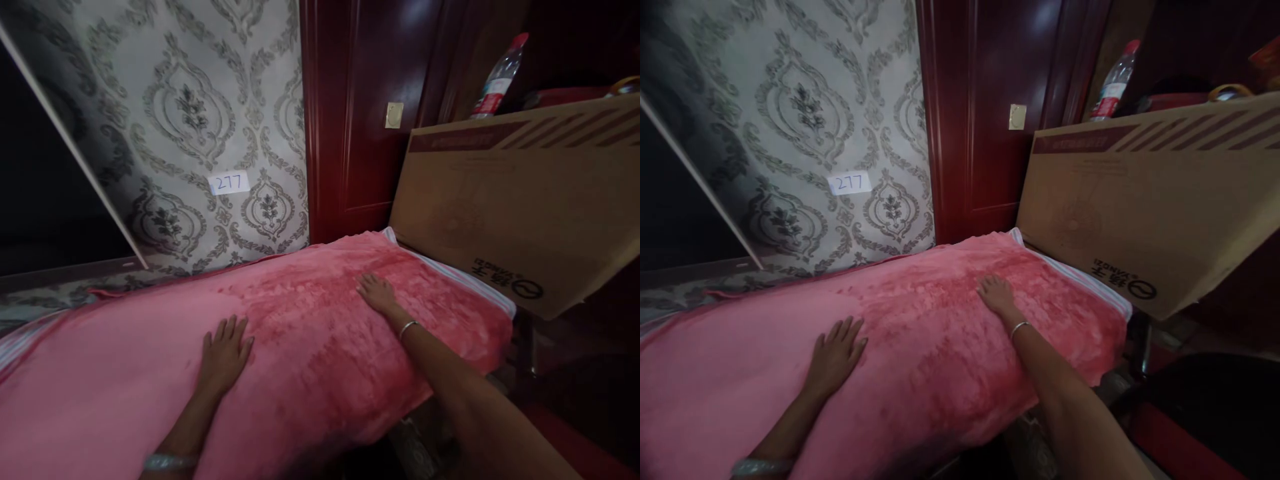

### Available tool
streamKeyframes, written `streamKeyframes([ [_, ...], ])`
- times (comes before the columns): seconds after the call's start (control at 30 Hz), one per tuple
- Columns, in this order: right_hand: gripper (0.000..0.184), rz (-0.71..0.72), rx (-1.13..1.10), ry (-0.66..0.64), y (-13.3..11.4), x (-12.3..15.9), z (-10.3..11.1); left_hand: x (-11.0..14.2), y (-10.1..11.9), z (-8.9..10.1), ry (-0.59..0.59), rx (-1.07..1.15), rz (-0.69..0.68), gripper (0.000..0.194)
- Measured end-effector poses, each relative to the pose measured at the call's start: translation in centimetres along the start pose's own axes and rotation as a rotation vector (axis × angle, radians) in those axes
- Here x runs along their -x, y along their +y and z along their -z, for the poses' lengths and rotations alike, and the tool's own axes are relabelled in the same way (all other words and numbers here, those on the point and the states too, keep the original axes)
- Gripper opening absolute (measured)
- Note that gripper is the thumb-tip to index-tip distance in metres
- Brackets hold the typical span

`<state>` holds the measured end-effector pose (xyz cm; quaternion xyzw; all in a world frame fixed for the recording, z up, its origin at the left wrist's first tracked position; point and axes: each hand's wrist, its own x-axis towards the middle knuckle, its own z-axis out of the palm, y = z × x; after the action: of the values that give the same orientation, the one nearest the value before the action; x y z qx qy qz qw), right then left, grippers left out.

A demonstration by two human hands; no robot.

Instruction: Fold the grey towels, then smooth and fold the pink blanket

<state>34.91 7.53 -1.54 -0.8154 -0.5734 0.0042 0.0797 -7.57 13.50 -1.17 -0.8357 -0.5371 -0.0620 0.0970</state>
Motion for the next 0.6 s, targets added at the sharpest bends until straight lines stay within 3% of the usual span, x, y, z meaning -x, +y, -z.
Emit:
streamKeyframes([
  [0.1,0.055,-0.287,-0.005,-0.008,4.2,0.1,1.0,-0.2,-0.2,-0.4,-0.008,0.002,0.004,0.057],
  [0.13,0.055,-0.350,-0.020,0.005,4.2,0.2,1.3,-0.2,-0.3,-0.6,-0.010,0.001,0.007,0.058],
  [0.2,0.055,-0.315,-0.059,0.063,2.2,0.6,1.3,-0.4,-0.6,-1.1,0.000,0.006,0.011,0.062],
  [0.27,0.054,0.044,-0.090,0.120,-1.7,1.1,0.6,-0.6,-1.0,-1.6,0.019,0.016,0.012,0.066],
  [0.37,0.052,0.587,-0.147,0.021,-7.3,1.7,-1.7,-0.8,-1.4,-2.3,0.043,0.025,0.001,0.072],
  [0.43,0.057,0.771,-0.163,-0.031,-8.6,1.3,-2.8,-0.9,-1.7,-2.7,0.053,0.023,-0.006,0.074],
  [0.5,0.058,0.757,-0.147,-0.015,-7.0,0.0,-3.0,-1.0,-2.0,-3.0,0.065,0.023,-0.013,0.075],
  [0.6,0.050,0.470,-0.050,0.050,0.0,-2.9,-1.5,-1.1,-2.6,-3.6,0.072,0.033,-0.021,0.076],
])
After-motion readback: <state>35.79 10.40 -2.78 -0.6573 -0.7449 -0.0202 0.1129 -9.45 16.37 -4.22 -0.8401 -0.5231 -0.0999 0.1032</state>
